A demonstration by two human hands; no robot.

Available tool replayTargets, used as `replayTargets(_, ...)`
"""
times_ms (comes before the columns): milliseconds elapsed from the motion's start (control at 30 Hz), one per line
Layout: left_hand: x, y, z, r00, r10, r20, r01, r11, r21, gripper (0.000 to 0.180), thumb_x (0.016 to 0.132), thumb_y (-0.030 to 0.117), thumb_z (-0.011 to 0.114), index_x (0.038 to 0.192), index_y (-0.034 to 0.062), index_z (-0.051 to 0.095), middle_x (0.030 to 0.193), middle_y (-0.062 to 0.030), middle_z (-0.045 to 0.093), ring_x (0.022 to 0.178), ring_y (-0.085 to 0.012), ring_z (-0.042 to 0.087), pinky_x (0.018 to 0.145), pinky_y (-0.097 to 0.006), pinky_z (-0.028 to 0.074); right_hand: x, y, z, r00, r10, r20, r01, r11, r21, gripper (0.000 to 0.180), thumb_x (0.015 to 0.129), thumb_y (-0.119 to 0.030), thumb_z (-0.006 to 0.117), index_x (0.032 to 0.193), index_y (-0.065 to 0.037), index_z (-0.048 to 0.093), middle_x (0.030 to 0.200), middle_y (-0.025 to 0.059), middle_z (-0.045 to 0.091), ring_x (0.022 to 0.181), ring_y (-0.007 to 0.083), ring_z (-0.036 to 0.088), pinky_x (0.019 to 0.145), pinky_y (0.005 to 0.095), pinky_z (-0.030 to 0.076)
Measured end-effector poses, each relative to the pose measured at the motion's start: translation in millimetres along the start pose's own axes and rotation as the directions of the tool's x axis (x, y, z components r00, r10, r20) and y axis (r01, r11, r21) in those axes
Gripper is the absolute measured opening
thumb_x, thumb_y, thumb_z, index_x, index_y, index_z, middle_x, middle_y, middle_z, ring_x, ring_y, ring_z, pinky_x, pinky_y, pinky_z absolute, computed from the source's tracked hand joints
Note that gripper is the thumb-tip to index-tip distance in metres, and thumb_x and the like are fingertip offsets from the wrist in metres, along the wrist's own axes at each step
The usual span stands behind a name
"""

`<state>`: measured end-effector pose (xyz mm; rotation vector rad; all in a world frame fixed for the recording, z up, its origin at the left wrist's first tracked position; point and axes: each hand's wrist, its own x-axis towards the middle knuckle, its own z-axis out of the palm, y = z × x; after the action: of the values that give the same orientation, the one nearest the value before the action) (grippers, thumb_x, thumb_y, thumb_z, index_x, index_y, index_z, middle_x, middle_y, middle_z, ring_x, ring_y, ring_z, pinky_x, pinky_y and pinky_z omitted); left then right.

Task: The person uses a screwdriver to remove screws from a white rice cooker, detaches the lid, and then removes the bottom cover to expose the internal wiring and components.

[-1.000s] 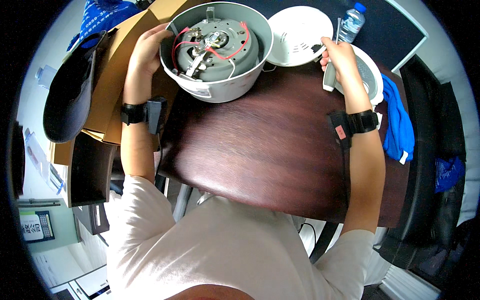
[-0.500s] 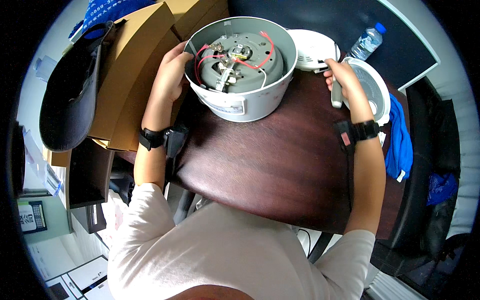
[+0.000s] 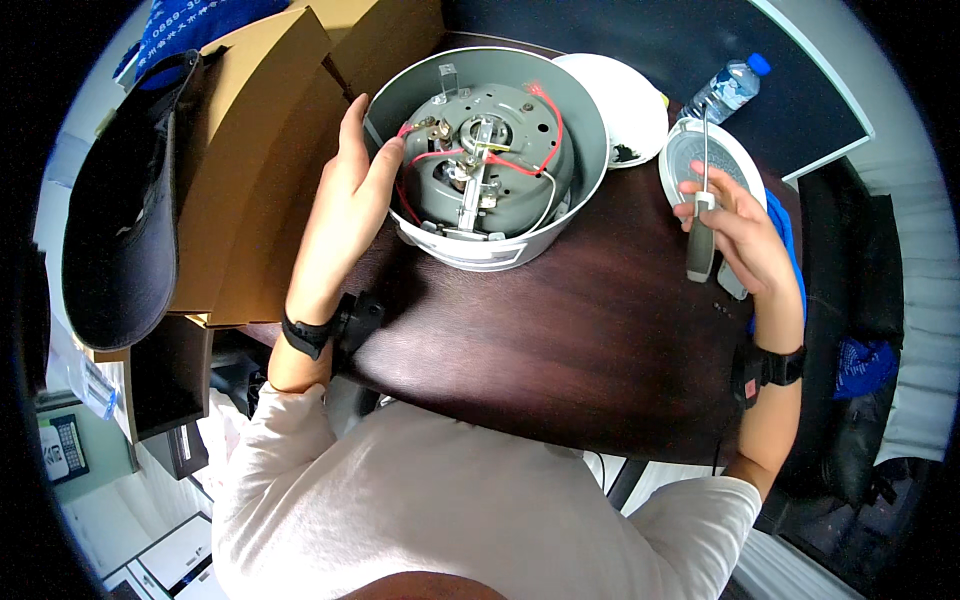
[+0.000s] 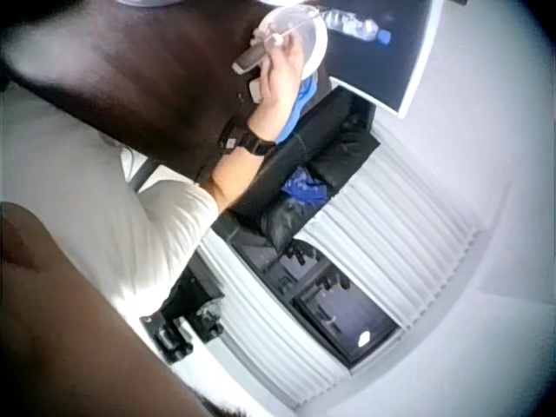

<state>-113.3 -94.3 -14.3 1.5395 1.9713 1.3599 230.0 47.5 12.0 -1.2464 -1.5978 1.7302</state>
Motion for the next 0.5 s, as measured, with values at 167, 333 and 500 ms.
replayTargets(167,14,8,-24,0.994,0.001,0.105,-0.017,0.99,0.143,0.048,0.091,0.037,0.05,0.112,-0.0058,0.051,0.101,-0.0286,0.061,0.096,-0.0414,0.06,0.084,-0.044,0.047,-14,-4,6,0.996,0.007,0.084,0.022,0.938,-0.345,0.044,0.093,-0.004,0.048,0.136,-0.01,0.042,0.103,0.0091,0.058,0.077,0.0129,0.059,0.067,0.027,0.05)
replayTargets(333,50,19,-46,0.972,0.067,0.226,-0.133,0.948,0.29,0.039,0.094,0.032,0.051,0.114,-0.0003,0.058,0.1,-0.0176,0.066,0.094,-0.026,0.063,0.084,-0.032,0.047,-22,-19,4,1.0,-0.028,0.011,0.029,0.739,-0.673,0.055,0.082,0.008,0.055,0.134,-0.007,0.044,0.103,0.0073,0.058,0.079,0.0089,0.056,0.069,0.0234,0.048)
replayTargets(500,85,6,-41,0.914,0.185,0.361,-0.243,0.962,0.122,0.038,0.094,0.032,0.052,0.115,0.0007,0.059,0.104,-0.0108,0.066,0.097,-0.0186,0.061,0.087,-0.029,0.046,-38,-61,8,0.971,-0.128,0.203,0.22,0.812,-0.541,0.07,0.071,0.018,0.048,0.135,-0.006,0.042,0.12,0.0068,0.051,0.094,0.0114,0.053,0.085,0.0244,0.044)
